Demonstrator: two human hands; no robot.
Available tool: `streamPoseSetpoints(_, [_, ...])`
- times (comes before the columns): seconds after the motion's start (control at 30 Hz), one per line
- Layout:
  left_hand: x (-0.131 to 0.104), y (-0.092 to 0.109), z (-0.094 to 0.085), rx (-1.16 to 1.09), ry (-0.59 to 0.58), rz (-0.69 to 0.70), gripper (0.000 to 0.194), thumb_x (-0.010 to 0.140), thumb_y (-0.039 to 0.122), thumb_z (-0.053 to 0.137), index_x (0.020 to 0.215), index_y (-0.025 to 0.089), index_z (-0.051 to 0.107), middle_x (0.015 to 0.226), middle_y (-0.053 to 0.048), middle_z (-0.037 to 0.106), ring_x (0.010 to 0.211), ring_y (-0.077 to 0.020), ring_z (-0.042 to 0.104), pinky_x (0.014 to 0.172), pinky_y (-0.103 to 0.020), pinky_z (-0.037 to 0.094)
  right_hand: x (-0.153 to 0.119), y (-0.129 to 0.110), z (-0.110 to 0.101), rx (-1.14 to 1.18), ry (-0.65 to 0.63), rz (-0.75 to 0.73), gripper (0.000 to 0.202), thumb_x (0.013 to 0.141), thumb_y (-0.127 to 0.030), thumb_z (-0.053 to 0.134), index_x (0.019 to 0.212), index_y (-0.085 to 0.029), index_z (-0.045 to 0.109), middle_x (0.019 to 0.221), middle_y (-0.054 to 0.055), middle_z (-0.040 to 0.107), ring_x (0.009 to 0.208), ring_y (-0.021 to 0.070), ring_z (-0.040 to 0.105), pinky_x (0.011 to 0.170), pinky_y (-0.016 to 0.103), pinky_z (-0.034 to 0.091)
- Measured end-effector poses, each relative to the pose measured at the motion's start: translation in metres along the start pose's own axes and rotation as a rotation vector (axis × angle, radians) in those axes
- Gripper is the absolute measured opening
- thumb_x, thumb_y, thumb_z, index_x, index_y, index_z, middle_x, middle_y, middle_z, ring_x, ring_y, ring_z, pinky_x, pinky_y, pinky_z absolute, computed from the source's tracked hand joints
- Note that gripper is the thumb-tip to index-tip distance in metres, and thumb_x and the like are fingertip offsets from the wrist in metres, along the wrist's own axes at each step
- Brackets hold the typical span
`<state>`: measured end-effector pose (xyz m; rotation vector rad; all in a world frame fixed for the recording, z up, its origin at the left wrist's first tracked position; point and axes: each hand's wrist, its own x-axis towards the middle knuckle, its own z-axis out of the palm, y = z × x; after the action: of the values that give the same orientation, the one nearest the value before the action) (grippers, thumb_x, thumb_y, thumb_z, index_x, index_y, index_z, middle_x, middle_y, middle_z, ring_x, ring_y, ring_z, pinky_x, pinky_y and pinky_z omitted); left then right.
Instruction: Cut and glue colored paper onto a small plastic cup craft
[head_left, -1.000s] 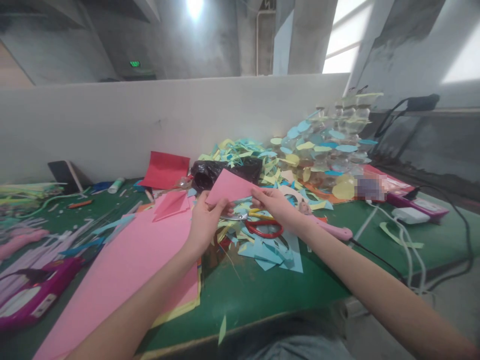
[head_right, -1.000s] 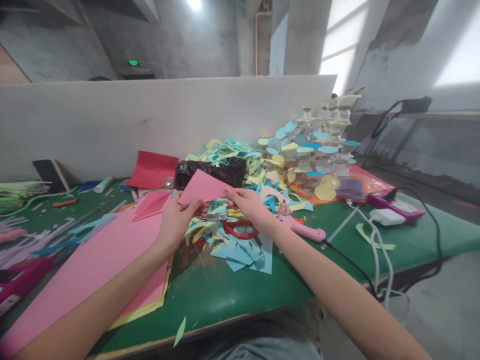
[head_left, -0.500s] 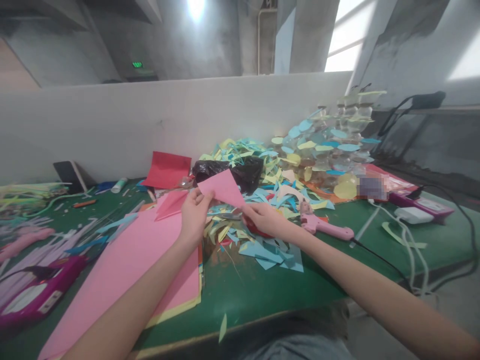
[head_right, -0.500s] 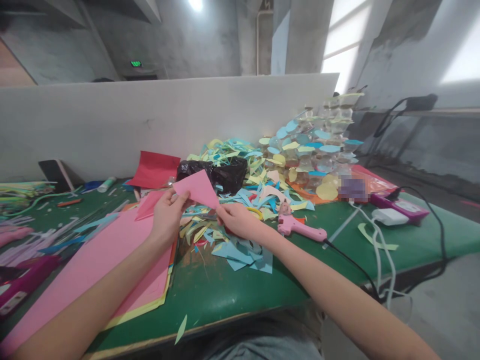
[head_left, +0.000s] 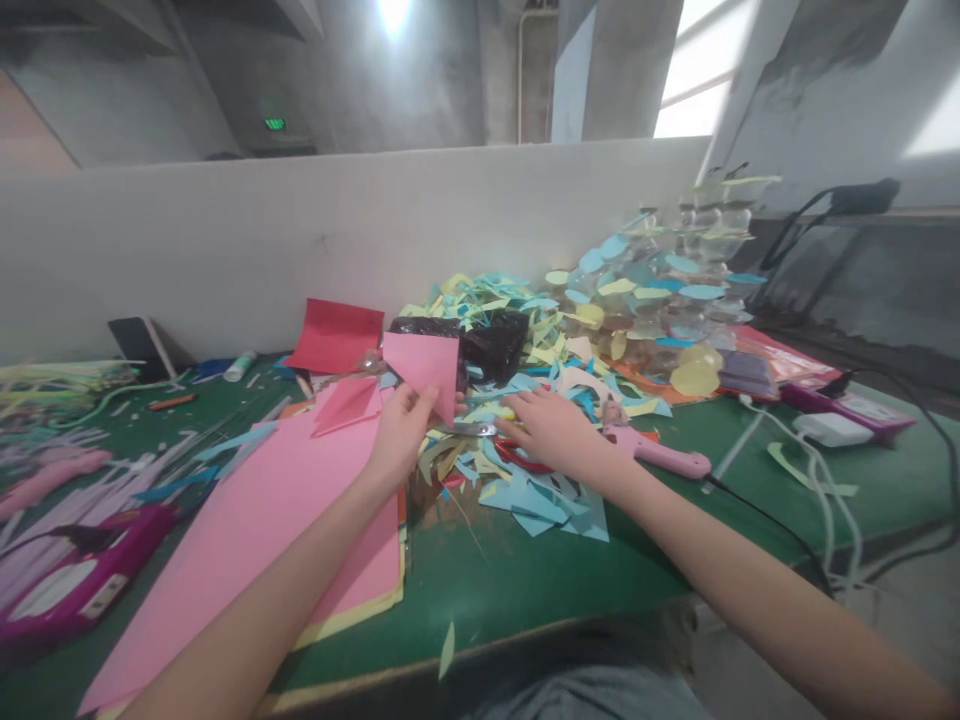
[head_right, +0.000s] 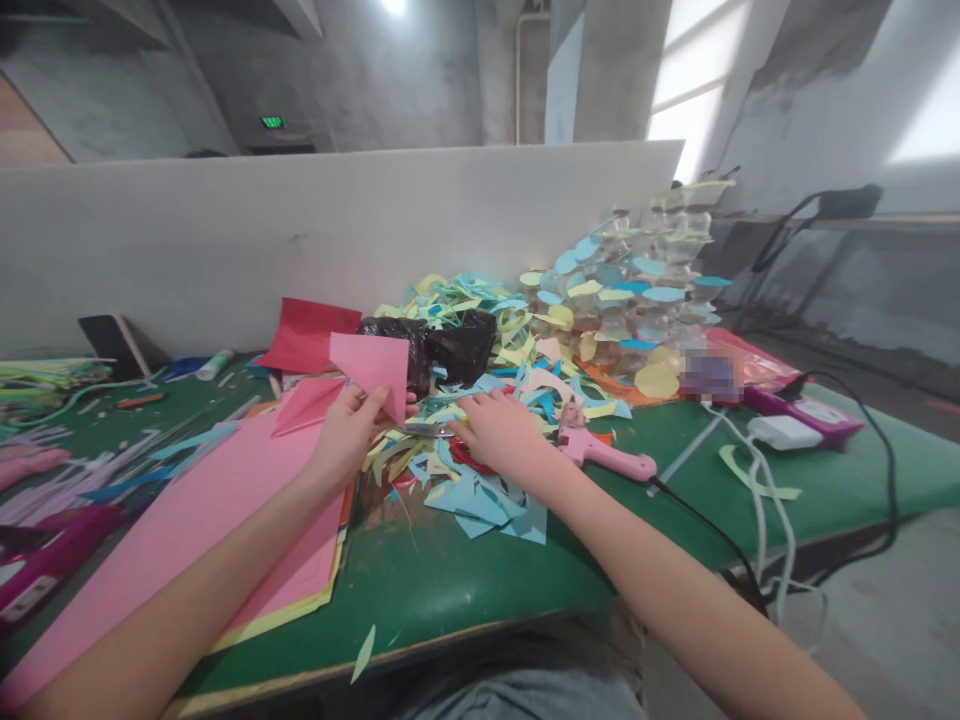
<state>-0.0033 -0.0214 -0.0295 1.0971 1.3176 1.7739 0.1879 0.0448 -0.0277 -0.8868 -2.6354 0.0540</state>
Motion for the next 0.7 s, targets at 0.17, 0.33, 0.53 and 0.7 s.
streamPoseSetpoints(0.17, [0.003,-0.002,-0.008,0.190,0.082,0.088,0.028,0.084,0.043,0.059,0.092,0.016,0.057,0.088,-0.008,0.073,0.062,-0.0152,0.066,0.054,-0.025,0.051,-0.007,0.008,0.001,-0.172,-0.164,0.079,0.042,0.098,-0.045,0.041,0.111,-0.011,0.061,0.104,0.018,0.066,0.101,0.0313,0.062,0.079,0.035,0.045])
streamPoseSetpoints(0.33, [0.004,-0.002,-0.003,0.146,0.087,0.122,0.017,0.083,0.029,0.056,0.094,0.018,0.052,0.089,-0.005,0.071,0.067,-0.0154,0.066,0.061,-0.030,0.056,-0.007,0.014,0.001,-0.172,-0.215,-0.018,0.041,0.098,-0.045,0.043,0.110,-0.009,0.061,0.107,0.018,0.064,0.103,0.0326,0.060,0.082,0.038,0.046])
streamPoseSetpoints(0.53, [0.003,0.006,-0.006,0.185,0.128,0.095,0.019,0.078,0.024,0.055,0.096,0.019,0.050,0.082,-0.002,0.069,0.054,-0.0110,0.059,0.046,-0.022,0.047,-0.007,0.020,0.006,-0.198,-0.171,-0.085,0.031,0.097,-0.038,0.050,0.102,-0.011,0.063,0.101,0.016,0.064,0.101,0.0309,0.059,0.078,0.035,0.045])
streamPoseSetpoints(0.7, [0.008,0.011,-0.014,0.199,0.174,0.131,0.018,0.076,0.025,0.053,0.088,0.014,0.062,0.064,-0.001,0.062,0.053,-0.0123,0.055,0.048,-0.022,0.045,-0.007,0.018,0.004,-0.105,-0.122,-0.035,0.026,0.098,-0.037,0.046,0.098,-0.013,0.057,0.092,0.013,0.063,0.088,0.0264,0.060,0.069,0.031,0.041])
